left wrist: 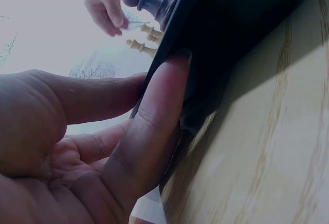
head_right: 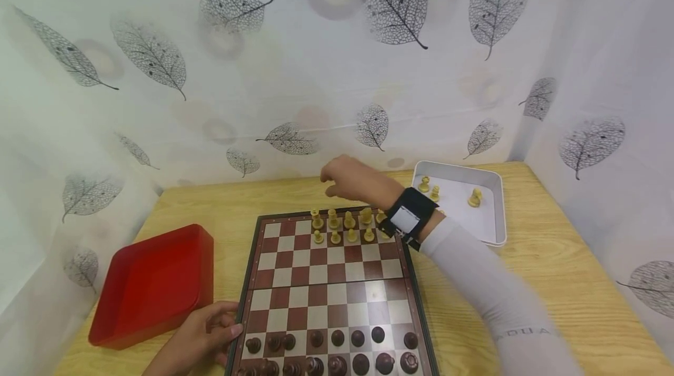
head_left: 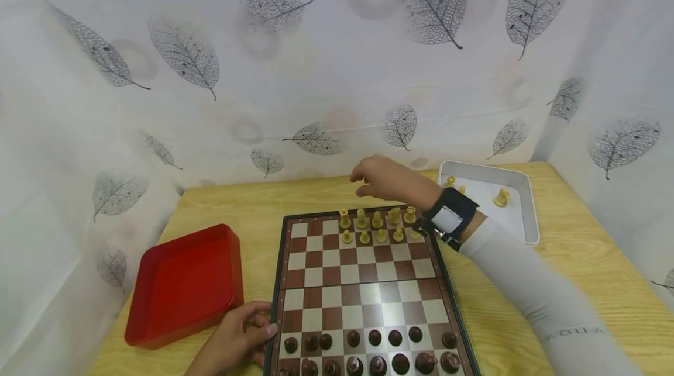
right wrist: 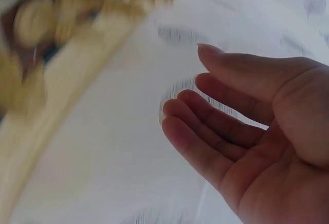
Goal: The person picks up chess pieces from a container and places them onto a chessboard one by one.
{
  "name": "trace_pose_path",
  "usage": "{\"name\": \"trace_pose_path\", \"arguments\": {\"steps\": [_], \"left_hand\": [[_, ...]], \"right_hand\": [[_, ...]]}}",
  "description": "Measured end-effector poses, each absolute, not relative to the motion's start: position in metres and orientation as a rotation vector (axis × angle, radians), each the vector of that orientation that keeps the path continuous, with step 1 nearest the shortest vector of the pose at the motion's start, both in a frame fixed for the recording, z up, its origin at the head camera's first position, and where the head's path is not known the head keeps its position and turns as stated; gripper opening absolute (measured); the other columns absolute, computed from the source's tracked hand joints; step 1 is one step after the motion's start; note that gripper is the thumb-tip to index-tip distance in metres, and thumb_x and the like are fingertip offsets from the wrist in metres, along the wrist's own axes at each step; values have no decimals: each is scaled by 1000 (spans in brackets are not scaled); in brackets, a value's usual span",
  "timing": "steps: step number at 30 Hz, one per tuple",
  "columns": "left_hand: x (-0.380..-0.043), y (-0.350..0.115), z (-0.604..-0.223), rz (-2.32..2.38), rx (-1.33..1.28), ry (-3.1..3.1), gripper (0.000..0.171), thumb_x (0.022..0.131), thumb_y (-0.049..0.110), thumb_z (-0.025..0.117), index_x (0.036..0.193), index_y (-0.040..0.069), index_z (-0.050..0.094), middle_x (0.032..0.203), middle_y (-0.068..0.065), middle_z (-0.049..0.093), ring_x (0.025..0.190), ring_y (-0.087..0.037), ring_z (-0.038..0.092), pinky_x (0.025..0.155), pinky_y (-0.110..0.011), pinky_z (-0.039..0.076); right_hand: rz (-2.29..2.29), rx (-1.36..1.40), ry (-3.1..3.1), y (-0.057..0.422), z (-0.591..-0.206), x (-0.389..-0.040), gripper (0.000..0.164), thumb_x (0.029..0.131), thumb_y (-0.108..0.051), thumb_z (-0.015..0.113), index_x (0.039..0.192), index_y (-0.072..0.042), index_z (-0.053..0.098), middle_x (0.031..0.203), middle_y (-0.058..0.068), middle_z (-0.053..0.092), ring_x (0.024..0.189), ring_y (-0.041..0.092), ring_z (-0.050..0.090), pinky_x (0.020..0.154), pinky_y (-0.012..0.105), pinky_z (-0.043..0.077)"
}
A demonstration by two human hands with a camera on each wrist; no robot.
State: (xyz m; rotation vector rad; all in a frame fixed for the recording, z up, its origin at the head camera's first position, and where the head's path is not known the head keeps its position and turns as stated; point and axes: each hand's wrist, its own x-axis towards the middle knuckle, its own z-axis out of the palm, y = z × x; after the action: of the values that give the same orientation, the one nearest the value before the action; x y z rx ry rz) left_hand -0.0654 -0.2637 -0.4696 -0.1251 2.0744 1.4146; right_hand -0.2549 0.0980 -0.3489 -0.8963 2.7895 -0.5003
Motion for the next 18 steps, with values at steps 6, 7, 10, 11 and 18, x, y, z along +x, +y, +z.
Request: {"name": "trace_pose_path", "arguments": {"steps": [6, 7, 10, 11, 18], "left_hand": [[-65, -264, -470, 1418, -131, 2065, 72, 95, 26, 77, 147, -12, 44, 100, -10, 68, 80, -21, 70, 69, -42, 66], [-65, -264, -470, 1420, -132, 2062, 72, 95, 25, 77, 147, -12, 44, 100, -11, 68, 80, -21, 70, 69, -42, 66], [-65, -263, -469, 1426, -126, 2055, 72, 95, 26, 77, 147, -12, 44, 101, -11, 67, 81, -21, 69, 69, -42, 66], [-64, -263, -469, 1428, -125, 2051, 73, 95, 26, 77, 147, -12, 44, 101, -11, 67, 81, -21, 69, 70, -42, 66], [-66, -262, -469, 1426, -143, 2045, 72, 95, 25, 77, 148, -11, 44, 102, -11, 67, 82, -21, 69, 70, -43, 66]], "right_hand": [[-514, -751, 2860, 143, -337, -265, 36, 97, -14, 73, 129, 0, 70, 131, 20, 71, 113, 34, 70, 96, 47, 60], [-505, -737, 2867, 150, -337, -266, 36, 97, -14, 73, 130, 1, 69, 131, 21, 70, 113, 35, 70, 96, 48, 60], [-486, -697, 2877, 169, -337, -270, 37, 97, -13, 72, 130, 3, 68, 130, 24, 69, 113, 37, 69, 95, 49, 60], [-481, -681, 2882, 175, -337, -271, 37, 97, -13, 72, 130, 3, 67, 130, 24, 69, 113, 38, 69, 95, 49, 60], [-451, -549, 2886, 214, -344, -279, 35, 97, -12, 71, 127, 7, 68, 124, 27, 70, 112, 41, 67, 93, 52, 59]]}}
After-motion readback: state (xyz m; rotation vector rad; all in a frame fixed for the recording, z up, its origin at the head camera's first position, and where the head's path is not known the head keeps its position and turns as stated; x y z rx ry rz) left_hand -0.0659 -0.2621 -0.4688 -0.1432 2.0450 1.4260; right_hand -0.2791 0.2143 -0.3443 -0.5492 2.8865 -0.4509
